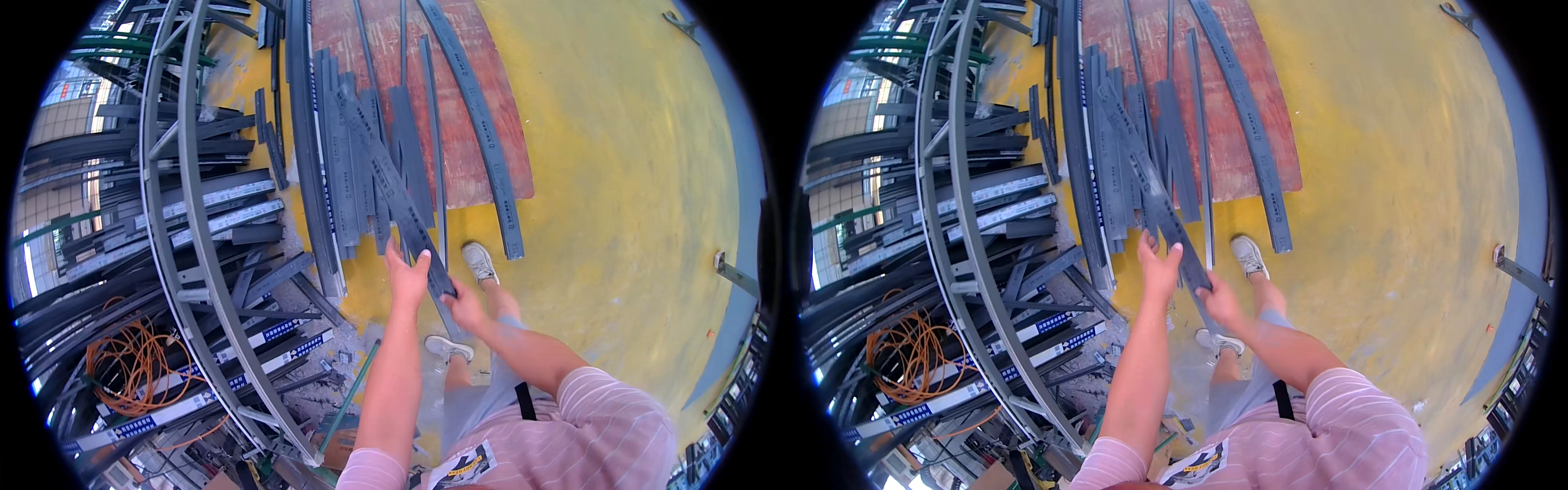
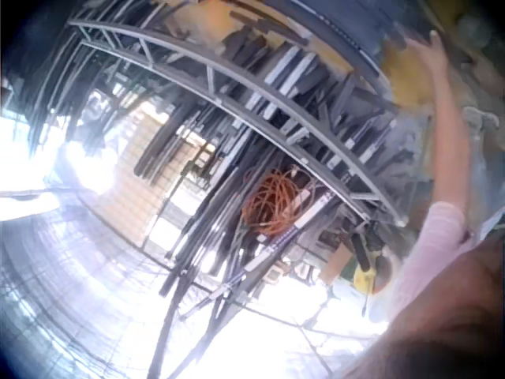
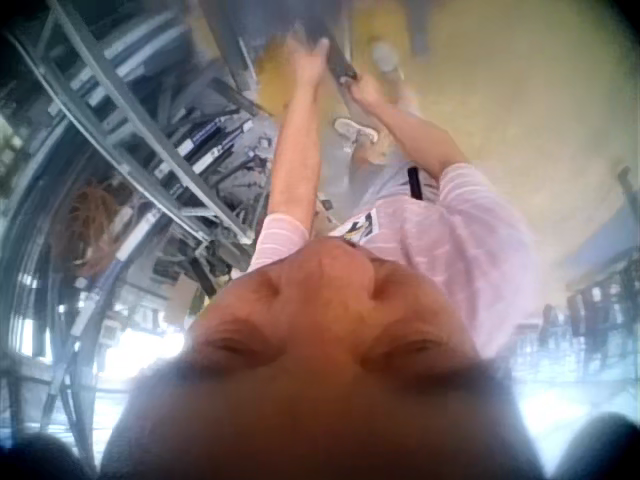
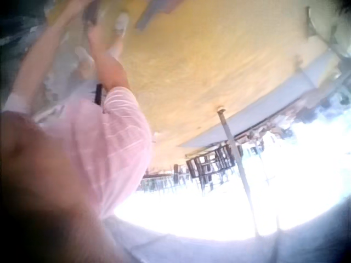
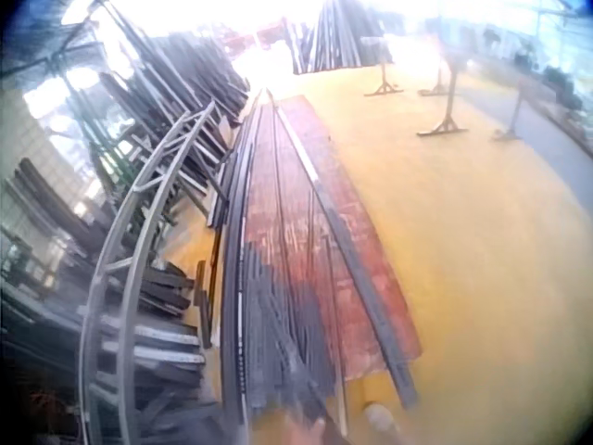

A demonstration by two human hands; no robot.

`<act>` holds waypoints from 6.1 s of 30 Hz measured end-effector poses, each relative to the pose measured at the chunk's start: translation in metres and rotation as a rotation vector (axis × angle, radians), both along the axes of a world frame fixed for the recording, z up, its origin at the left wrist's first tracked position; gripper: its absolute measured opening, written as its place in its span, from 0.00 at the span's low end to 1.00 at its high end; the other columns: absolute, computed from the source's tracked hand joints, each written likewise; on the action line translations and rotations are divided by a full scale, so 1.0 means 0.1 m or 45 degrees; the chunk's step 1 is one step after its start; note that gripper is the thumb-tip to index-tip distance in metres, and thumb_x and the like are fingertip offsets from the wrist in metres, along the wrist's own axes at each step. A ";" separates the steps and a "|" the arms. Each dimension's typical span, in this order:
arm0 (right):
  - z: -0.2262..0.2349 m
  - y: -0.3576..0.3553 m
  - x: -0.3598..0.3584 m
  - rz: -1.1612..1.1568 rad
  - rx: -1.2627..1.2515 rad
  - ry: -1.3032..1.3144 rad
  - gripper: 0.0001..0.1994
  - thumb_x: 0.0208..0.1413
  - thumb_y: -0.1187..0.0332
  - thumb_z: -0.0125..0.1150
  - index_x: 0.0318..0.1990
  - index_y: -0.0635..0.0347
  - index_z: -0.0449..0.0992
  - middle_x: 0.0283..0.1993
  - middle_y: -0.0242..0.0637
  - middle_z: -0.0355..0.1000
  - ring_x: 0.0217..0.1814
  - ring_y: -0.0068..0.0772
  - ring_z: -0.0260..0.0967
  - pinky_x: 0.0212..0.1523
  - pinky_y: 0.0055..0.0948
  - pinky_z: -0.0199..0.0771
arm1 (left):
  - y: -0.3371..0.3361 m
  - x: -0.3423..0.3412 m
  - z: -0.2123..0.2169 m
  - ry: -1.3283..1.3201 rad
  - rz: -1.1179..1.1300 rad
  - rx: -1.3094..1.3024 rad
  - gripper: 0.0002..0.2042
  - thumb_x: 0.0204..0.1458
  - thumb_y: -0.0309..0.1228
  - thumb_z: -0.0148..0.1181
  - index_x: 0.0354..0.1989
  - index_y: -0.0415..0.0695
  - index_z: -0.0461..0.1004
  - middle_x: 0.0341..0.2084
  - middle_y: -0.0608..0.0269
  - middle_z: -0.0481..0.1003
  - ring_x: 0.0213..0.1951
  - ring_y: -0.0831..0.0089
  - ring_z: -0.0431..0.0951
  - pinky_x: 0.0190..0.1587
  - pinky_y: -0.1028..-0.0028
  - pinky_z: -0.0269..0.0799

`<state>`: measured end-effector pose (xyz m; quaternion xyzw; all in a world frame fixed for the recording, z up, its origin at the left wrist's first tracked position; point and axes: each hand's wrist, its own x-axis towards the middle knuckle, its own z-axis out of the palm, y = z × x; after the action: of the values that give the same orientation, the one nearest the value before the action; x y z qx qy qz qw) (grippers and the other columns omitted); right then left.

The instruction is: The person operates a circular saw machine to cut grey metal profiles. They interact with a touchscreen control panel, position the profiles on a metal track, and lower the saw to cut the material into sections.

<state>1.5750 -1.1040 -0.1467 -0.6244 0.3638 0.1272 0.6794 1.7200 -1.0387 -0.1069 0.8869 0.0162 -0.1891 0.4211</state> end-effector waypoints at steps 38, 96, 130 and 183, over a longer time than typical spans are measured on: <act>1.37 -0.09 -0.24 -0.186 0.697 0.046 0.18 0.55 0.63 0.64 0.49 0.62 0.73 0.39 0.33 0.76 0.37 0.25 0.72 0.40 0.30 0.74 | -0.62 -0.13 0.87 0.126 -0.127 0.299 0.50 0.43 0.51 0.68 0.68 0.36 0.46 0.59 0.37 0.63 0.59 0.48 0.67 0.61 0.61 0.64; 3.68 4.01 1.13 -0.120 0.618 -0.023 0.18 0.60 0.52 0.52 0.41 0.59 0.77 0.42 0.43 0.77 0.45 0.48 0.73 0.54 0.51 0.69 | 8.17 -6.57 2.07 -0.576 2.986 -0.700 0.38 0.55 0.55 0.57 0.59 0.28 0.62 0.54 0.49 0.70 0.52 0.52 0.73 0.57 0.53 0.69; 2.51 4.51 2.73 -0.130 -0.225 -0.237 0.27 0.60 0.53 0.55 0.57 0.67 0.68 0.57 0.46 0.70 0.59 0.47 0.65 0.63 0.43 0.60 | 8.17 -6.64 2.33 -0.749 3.124 -0.843 0.36 0.60 0.53 0.49 0.59 0.26 0.61 0.54 0.44 0.69 0.53 0.50 0.72 0.58 0.51 0.68; 2.62 6.71 2.68 3.108 -1.595 -0.846 0.48 0.33 0.64 0.80 0.63 0.64 0.56 0.60 0.51 0.66 0.60 0.53 0.65 0.57 0.45 0.67 | 8.00 -3.18 1.35 0.033 2.483 -0.867 0.20 0.60 0.41 0.54 0.34 0.31 0.75 0.22 0.54 0.78 0.20 0.68 0.78 0.23 0.70 0.76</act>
<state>1.8427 -0.4330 0.1155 -0.7368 -0.5776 0.2958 -0.1899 1.4018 -0.2391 0.0278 0.3200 0.6784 0.2304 0.6199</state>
